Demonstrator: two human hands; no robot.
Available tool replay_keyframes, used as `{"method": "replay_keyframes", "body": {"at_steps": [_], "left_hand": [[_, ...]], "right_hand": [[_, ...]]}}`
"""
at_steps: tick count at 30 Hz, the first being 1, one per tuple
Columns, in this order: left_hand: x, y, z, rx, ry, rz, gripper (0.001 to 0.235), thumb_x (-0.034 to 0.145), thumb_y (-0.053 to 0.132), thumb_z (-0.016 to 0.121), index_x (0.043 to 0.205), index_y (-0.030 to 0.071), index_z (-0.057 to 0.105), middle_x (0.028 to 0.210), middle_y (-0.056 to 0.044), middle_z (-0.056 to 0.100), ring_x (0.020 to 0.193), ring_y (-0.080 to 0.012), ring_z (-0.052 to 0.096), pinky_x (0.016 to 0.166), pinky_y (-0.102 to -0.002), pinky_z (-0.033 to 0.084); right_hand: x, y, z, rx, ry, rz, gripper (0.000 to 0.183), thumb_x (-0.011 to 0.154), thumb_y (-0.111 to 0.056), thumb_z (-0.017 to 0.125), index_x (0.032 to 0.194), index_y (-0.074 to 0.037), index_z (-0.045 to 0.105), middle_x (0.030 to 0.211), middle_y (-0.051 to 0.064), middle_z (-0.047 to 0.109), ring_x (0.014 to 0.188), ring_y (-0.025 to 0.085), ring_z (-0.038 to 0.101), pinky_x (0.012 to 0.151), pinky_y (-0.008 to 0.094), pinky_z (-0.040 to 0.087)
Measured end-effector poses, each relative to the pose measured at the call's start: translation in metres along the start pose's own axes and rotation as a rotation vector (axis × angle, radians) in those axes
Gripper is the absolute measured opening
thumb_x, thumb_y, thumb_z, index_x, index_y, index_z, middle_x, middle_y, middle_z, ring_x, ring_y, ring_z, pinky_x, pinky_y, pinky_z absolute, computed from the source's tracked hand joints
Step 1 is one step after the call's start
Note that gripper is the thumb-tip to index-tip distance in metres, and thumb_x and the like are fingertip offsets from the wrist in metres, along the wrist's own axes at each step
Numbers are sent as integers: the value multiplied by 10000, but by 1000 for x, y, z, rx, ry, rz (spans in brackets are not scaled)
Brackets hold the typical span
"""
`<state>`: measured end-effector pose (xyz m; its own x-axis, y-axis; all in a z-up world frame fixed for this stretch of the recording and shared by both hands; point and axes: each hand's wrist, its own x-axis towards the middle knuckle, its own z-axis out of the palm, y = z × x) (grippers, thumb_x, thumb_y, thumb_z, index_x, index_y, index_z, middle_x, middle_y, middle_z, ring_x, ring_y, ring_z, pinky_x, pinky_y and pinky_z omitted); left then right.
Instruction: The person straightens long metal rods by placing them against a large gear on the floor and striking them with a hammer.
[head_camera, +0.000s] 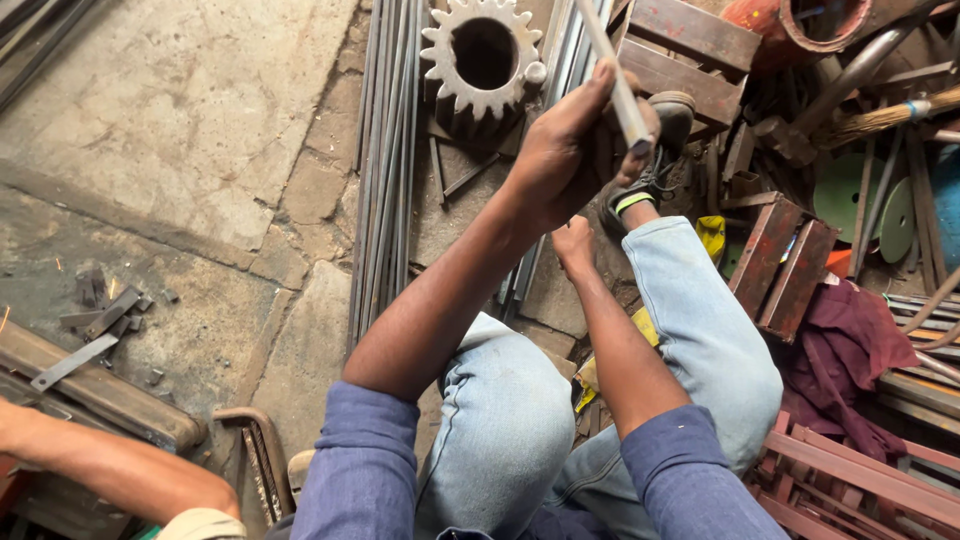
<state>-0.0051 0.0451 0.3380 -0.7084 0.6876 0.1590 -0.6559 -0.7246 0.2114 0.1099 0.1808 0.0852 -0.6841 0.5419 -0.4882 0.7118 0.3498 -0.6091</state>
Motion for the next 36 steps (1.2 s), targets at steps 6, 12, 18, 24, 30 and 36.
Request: {"method": "replay_keyframes", "body": {"at_steps": [6,12,18,24,30,36], "left_hand": [[6,-5,3,278,157,7,561,1104,524,494,1056,-35,526,791,-165,654,633,-187,636,577,-295,524],[6,-2,-9,335,144,-23,625,1027,596,529,1046,-28,556,821,-152,686,637,-176,663,571,-294,551],[32,37,-155,483,631,-96,525,954,409,498,1166,-58,616,886,-197,781,699,-232,771,585,-328,629],[-41,13,-305,884,902,-252,172,982,199,621,1054,46,593,711,-148,667,525,-250,628,436,-412,536],[-138,-27,-347,1497,876,192,249,1061,277,587,1065,58,704,783,-53,679,625,-130,626,546,-298,486],[-203,-33,-306,930,967,-241,318,1039,343,550,1089,91,737,565,60,437,444,-50,373,395,-264,256]], "right_hand": [[2,2,0,75,-46,65,512,951,-430,639,834,68,637,572,137,601,404,214,560,349,392,400],[11,18,4,140,-50,-1,385,897,-317,582,745,35,615,544,93,589,373,194,542,310,387,388],[7,17,0,224,-128,9,633,990,-607,560,660,-70,501,520,23,473,359,146,449,318,340,327],[13,24,11,257,-107,74,639,959,-616,563,613,-81,502,491,16,484,339,142,449,315,333,332],[11,31,15,402,-159,182,665,969,-693,515,690,-90,541,496,-4,470,346,113,412,327,316,299],[-11,-16,-14,468,-42,-213,568,970,-657,506,773,-127,563,552,-35,516,371,47,464,291,256,359]]}}
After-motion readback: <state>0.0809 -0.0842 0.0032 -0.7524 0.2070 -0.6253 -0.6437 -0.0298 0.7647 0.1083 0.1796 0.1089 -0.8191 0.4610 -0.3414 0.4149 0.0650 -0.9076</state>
